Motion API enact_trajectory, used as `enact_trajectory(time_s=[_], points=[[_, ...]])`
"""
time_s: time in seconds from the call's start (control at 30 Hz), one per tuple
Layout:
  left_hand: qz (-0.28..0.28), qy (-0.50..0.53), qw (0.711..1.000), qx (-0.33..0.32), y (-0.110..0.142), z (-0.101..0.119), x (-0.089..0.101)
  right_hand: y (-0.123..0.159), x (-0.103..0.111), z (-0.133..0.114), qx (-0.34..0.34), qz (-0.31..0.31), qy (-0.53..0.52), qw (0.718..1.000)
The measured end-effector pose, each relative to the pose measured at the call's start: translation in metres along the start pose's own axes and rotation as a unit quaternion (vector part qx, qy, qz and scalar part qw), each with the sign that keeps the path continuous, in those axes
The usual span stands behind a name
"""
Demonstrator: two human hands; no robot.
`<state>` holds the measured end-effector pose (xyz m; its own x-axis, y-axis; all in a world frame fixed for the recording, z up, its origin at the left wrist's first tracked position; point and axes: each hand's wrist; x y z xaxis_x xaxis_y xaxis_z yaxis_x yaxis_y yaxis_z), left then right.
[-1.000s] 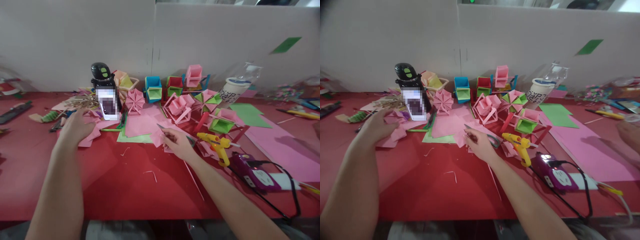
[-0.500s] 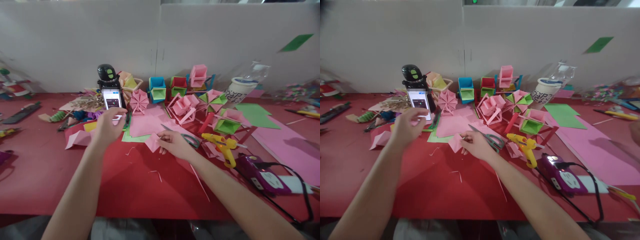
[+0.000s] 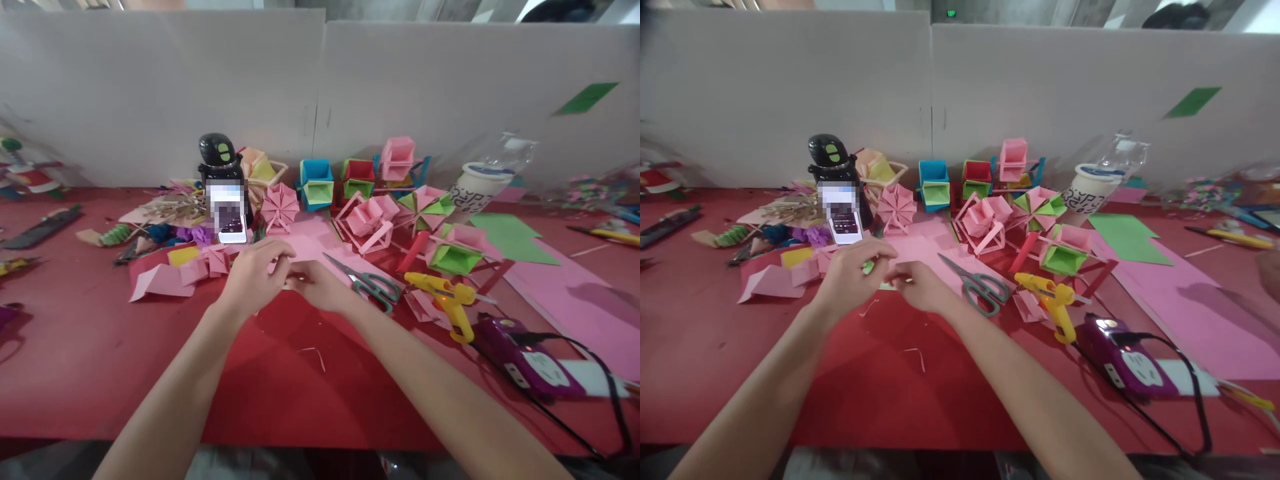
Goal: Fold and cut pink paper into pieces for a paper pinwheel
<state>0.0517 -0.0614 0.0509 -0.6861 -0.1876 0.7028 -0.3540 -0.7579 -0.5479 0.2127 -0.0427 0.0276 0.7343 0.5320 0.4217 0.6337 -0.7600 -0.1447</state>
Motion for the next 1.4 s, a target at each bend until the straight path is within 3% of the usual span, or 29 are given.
enact_trajectory(time_s=[0.13,0.23,0.3,0.47,0.9,1.2,1.4], points=[[-0.127,-0.07,0.983,0.114,0.001,-0.019,-0.006,0.031,0.032,0.013,-0.071,0.016,0.08,0.994],[-0.238,-0.108,0.955,0.138,0.007,-0.026,-0.016,0.045,0.044,0.022,-0.093,0.025,0.16,0.982],[-0.278,-0.124,0.942,0.143,0.01,-0.03,-0.022,0.052,0.043,0.026,-0.074,0.029,0.216,0.973],[-0.253,-0.134,0.943,0.168,0.011,-0.042,-0.025,0.06,0.032,0.033,-0.028,0.039,0.338,0.94],[-0.242,-0.115,0.944,0.191,0.004,-0.063,-0.011,0.067,0.043,0.04,-0.132,0.059,0.442,0.885],[-0.247,-0.115,0.951,0.149,0.002,-0.067,-0.012,0.064,0.041,0.035,-0.107,0.089,0.391,0.91],[-0.248,-0.112,0.948,0.166,0.002,-0.072,-0.014,0.062,0.034,0.03,-0.066,0.092,0.315,0.942]])
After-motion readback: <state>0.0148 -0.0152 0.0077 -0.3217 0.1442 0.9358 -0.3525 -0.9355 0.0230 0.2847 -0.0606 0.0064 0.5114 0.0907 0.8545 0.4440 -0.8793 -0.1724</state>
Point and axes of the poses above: each hand's wrist, its own y-axis away from the middle knuckle, its own x-axis out of the back of the hand, z = x × y, and after that the axes turned 7 degrees about -z, right-handed
